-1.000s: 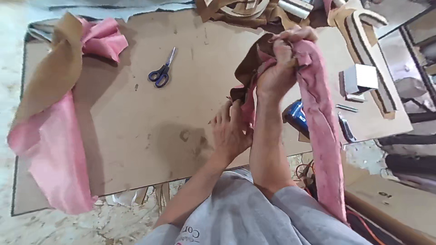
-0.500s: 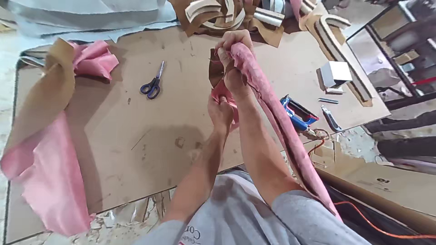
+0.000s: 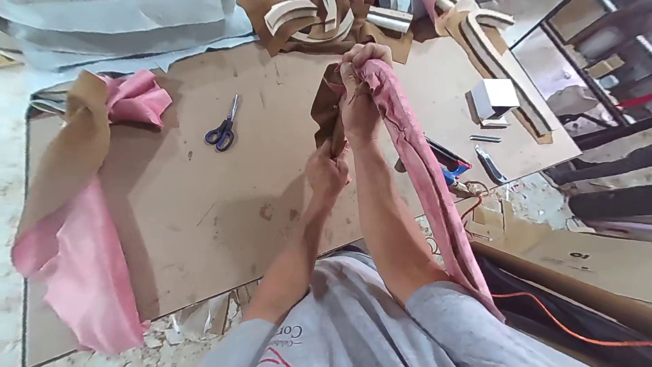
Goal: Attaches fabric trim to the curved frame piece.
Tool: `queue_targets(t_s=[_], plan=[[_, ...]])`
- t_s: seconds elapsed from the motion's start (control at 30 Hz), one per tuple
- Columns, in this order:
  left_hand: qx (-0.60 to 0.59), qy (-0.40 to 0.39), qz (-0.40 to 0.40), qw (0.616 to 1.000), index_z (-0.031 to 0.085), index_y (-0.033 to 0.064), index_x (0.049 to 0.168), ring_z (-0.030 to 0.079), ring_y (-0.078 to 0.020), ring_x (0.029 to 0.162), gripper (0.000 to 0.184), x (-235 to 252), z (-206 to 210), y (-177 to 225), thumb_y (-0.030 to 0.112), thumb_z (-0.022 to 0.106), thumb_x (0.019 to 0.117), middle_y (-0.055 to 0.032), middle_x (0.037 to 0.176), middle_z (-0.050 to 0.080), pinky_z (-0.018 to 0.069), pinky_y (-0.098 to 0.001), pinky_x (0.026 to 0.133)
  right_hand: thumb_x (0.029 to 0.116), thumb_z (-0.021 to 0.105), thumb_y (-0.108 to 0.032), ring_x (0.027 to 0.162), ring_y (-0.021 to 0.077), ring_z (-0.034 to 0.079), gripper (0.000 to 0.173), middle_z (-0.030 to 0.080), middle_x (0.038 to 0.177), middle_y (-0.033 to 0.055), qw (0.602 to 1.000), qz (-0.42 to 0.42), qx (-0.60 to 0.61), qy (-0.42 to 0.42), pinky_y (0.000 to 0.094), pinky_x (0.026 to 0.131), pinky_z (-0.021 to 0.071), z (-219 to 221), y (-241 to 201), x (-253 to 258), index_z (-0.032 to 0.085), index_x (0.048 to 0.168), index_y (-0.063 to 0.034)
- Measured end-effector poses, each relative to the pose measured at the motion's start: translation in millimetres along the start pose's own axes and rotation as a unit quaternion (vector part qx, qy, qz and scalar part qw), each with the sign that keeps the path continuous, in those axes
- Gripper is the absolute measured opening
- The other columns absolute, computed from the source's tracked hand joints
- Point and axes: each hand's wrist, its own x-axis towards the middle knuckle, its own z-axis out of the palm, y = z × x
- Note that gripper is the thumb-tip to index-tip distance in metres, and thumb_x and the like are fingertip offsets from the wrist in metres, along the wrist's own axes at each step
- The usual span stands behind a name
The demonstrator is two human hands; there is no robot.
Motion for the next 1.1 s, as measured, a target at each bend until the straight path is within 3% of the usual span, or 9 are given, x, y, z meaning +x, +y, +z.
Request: queue_targets(t_s=[0.1,0.2,0.37,0.5,0.67,0.83,0.93,1.0,1.1], plan=[[-0.029,-0.043,0.051,0.997,0.076,0.0072,0.106,0.063,-0.0297,0.106,0.03,1.3,-15.0,-21.6,0.035,0.067,0.097,-0.0174,0.117,0.063,0.0553,-0.0484,0.089,0.0939,0.053,0.007,0.093,0.0089,0.062,0.009,0.063,0.091,0.0091,0.982,0.077,-0.158,0.066,0.0239,0.088,0.0528,-10.5,-14.5,-10.6,0.06,0.1,0.0065],[-0.096,-0.082,0.017,0.992,0.076,0.0056,0.106,0.065,-0.0225,0.108,0.028,-3.5,-21.7,-31.3,0.031,0.066,0.0984,-0.0156,0.129,0.06,0.0572,-0.0425,0.088,0.0965,0.059,0.0,0.099,0.0102,0.064,0.018,0.069,0.097,0.0147,0.949,0.128,-0.28,0.064,0.0239,0.093,0.0497,-13.3,-24.0,-20.2,0.066,0.108,0.0116],[-0.201,-0.055,-0.083,0.974,0.07,0.0093,0.094,0.062,-0.0078,0.062,0.02,-13.9,-14.9,-39.8,0.029,0.071,0.0976,0.0011,0.074,0.066,0.0548,-0.032,0.062,0.0885,0.055,0.011,0.083,0.0079,0.065,0.013,0.065,0.085,0.0033,0.994,0.062,-0.079,0.036,0.0261,0.079,0.0567,-25.2,5.4,-19.1,0.058,0.094,0.0003],[-0.226,0.013,-0.027,0.974,0.067,0.0096,0.084,0.056,-0.0038,0.052,0.02,-9.3,-14.6,-33.5,0.025,0.072,0.0957,0.005,0.063,0.061,0.0512,-0.0264,0.051,0.0895,0.055,0.014,0.086,0.0082,0.064,0.014,0.064,0.087,0.0052,0.991,0.076,-0.089,0.071,0.025,0.082,0.056,-15.9,-13.7,-8.0,0.058,0.099,0.0033],[-0.192,0.061,0.166,0.965,0.07,0.0019,0.092,0.063,-0.0079,0.069,0.018,24.6,-31.2,-7.7,0.017,0.063,0.0969,-0.0047,0.083,0.068,0.0548,-0.0277,0.064,0.1113,0.034,-0.028,0.142,0.0129,0.043,0.054,0.045,0.154,0.0167,0.964,0.26,-0.048,-0.034,0.0323,0.121,0.0345,-5.4,-43.7,-15.0,0.032,0.154,0.0054],[-0.191,0.164,0.118,0.961,0.061,0.0069,0.075,0.052,0.0023,0.057,0.026,61.6,-47.6,0.3,0.021,0.068,0.0962,0.0071,0.064,0.055,0.0463,-0.0186,0.056,0.111,0.021,-0.048,0.144,0.0143,0.044,0.067,0.029,0.168,0.0111,0.93,0.31,-0.042,-0.194,0.0371,0.113,0.0451,1.5,-50.1,-75.3,0.009,0.167,-0.0134],[-0.071,0.103,0.048,0.991,0.071,0.0023,0.094,0.068,-0.01,0.075,0.028,60.7,-68.9,-25.7,0.03,0.066,0.098,-0.0045,0.082,0.07,0.0576,-0.0335,0.074,0.1109,0.029,-0.035,0.154,0.0174,0.03,0.063,0.021,0.171,0.0107,0.865,0.43,-0.007,-0.258,0.0409,0.125,0.0313,1.2,-81.5,-109.7,0.015,0.166,-0.0083],[0.046,0.05,0.046,0.997,0.069,-0.006,0.098,0.069,-0.0318,0.084,0.036,41.2,-75.3,-57.9,0.029,0.06,0.0994,-0.0212,0.09,0.07,0.0553,-0.0529,0.078,0.1098,0.04,-0.029,0.143,0.0178,0.048,0.055,0.047,0.157,0.0173,0.844,0.449,-0.038,-0.293,0.0364,0.119,0.0398,-15.7,-105.7,-128.4,0.04,0.154,0.0044],[0.147,-0.044,-0.042,0.987,0.068,-0.0105,0.111,0.069,-0.042,0.099,0.038,-1.6,-75.6,-99.3,0.025,0.058,0.101,-0.0292,0.104,0.07,0.0536,-0.0584,0.091,0.1036,0.039,-0.06,0.135,0.025,0.056,0.085,0.051,0.152,0.0196,0.877,0.365,0.032,-0.31,0.0415,0.111,0.0508,-33.3,-174.8,-138.6,0.034,0.154,0.0094]])
